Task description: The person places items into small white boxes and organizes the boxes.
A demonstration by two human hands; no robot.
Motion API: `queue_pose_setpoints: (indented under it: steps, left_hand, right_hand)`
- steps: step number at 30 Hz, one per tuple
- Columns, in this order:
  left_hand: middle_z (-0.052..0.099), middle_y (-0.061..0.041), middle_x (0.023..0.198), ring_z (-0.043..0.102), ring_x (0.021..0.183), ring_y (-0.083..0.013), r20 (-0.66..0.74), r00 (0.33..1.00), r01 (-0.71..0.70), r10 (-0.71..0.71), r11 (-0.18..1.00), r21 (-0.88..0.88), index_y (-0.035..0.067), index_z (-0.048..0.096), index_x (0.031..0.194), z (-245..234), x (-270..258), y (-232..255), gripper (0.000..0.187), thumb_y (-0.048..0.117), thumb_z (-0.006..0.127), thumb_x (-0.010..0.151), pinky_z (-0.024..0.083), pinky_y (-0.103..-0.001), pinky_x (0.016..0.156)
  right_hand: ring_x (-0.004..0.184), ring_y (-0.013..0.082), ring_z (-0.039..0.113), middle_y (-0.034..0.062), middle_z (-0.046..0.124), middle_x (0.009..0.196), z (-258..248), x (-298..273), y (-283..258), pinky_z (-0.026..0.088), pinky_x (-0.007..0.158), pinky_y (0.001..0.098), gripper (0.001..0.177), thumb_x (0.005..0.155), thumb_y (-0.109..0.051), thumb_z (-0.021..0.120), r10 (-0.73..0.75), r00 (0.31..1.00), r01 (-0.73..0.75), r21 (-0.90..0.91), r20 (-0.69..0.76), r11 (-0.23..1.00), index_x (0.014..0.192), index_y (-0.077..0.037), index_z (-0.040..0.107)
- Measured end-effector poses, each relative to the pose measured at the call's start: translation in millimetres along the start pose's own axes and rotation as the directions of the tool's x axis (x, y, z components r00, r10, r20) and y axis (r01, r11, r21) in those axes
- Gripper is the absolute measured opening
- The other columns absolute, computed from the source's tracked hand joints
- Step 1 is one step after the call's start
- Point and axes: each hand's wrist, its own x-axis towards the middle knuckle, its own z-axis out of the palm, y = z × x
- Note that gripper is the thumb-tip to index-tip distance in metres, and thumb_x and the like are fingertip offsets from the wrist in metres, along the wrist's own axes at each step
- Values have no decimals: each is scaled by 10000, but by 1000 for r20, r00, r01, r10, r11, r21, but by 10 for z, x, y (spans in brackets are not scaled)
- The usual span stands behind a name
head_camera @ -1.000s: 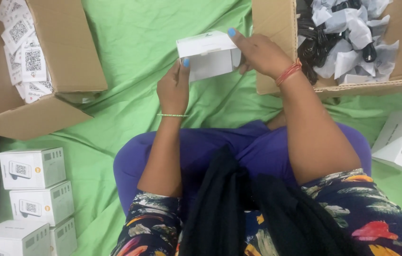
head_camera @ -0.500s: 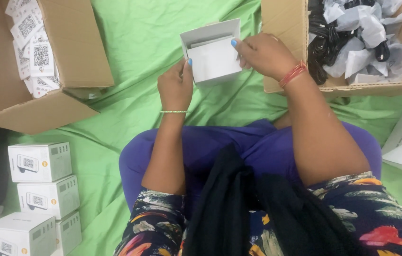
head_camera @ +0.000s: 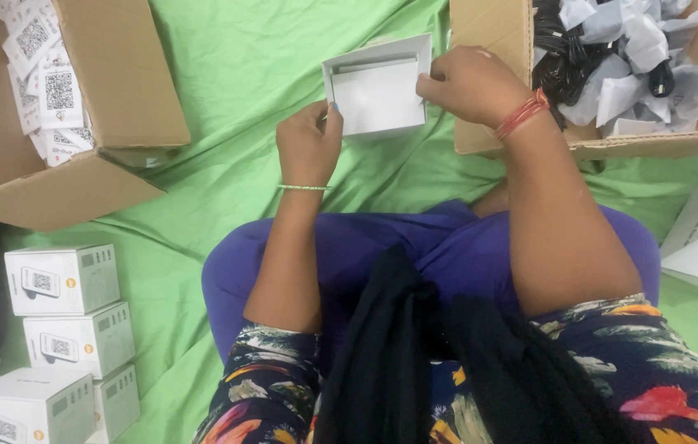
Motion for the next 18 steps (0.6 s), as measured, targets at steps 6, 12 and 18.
queue_pose_setpoints:
  steps: [6, 12, 18]
  left_hand:
    - [724, -170, 741, 718, 641, -282, -6, 999, -32, 31, 999, -22, -17, 763, 963, 77, 0, -103, 239, 196, 663, 926, 551, -370, 638]
    - [719, -155, 717, 702, 609, -238, 11, 1000, -10, 12, 995, -102, -15, 766, 972, 41, -10, -8, 240, 196, 654, 944, 531, -346, 618]
    - [707, -152, 704, 683, 577, -212, 8, 1000, -22, 23, 994, -111, -22, 763, 993, 94, -21, -13, 243, 197, 670, 943, 519, -330, 592]
  right_hand:
    - [772, 461, 635, 283, 645, 785, -102, -46, -14, 512, 780, 534, 481, 980, -412, 612, -5, 998, 6, -15, 68, 1000, 843, 38, 714]
    - [752, 464, 633, 294, 640, 777, -99, -42, 92, 516, 771, 535, 478, 962, -402, 622, 14, 994, -8, -55, 109, 998, 837, 51, 708]
    - [763, 475, 627, 298, 643, 800, -139, -65, 158, 513, 781, 542, 482, 979, -400, 601, -21, 992, 30, -70, 121, 997, 837, 47, 711]
